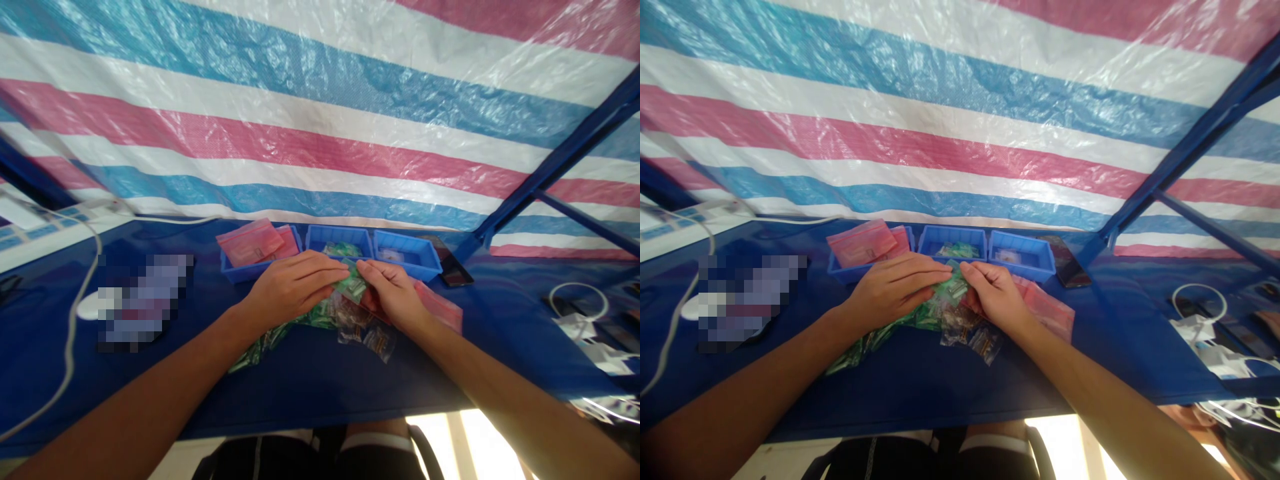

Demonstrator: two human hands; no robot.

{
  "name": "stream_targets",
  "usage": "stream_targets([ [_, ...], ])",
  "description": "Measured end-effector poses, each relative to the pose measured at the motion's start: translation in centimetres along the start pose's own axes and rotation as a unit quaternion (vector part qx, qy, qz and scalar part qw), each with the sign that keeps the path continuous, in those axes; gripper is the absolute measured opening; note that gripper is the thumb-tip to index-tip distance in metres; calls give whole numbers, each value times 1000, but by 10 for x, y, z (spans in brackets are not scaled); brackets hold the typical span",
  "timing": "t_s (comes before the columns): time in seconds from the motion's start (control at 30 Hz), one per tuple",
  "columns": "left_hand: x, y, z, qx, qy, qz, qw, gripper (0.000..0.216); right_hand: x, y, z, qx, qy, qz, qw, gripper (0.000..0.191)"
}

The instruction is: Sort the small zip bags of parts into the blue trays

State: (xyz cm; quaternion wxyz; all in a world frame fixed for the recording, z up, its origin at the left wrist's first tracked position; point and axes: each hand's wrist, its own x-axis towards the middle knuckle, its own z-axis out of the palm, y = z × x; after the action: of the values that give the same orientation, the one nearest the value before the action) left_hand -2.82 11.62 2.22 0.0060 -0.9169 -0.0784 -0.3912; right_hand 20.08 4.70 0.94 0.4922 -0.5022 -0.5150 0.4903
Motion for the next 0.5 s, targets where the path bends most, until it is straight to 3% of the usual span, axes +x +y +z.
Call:
stream_targets([
  [0.2, -4, -1, 2, 9, 27, -44, 999, 27, 0, 2, 0, 0, -5, -43, 999, 41],
  [0.3, -6, -2, 3, 22, 38, -56, 997, 29, 1, 5, 0, 10, -1, -96, 995, 41],
  [0.5, -4, -1, 3, 41, 54, -59, 996, 27, 0, 1, -7, -91, -8, -187, 978, 37],
])
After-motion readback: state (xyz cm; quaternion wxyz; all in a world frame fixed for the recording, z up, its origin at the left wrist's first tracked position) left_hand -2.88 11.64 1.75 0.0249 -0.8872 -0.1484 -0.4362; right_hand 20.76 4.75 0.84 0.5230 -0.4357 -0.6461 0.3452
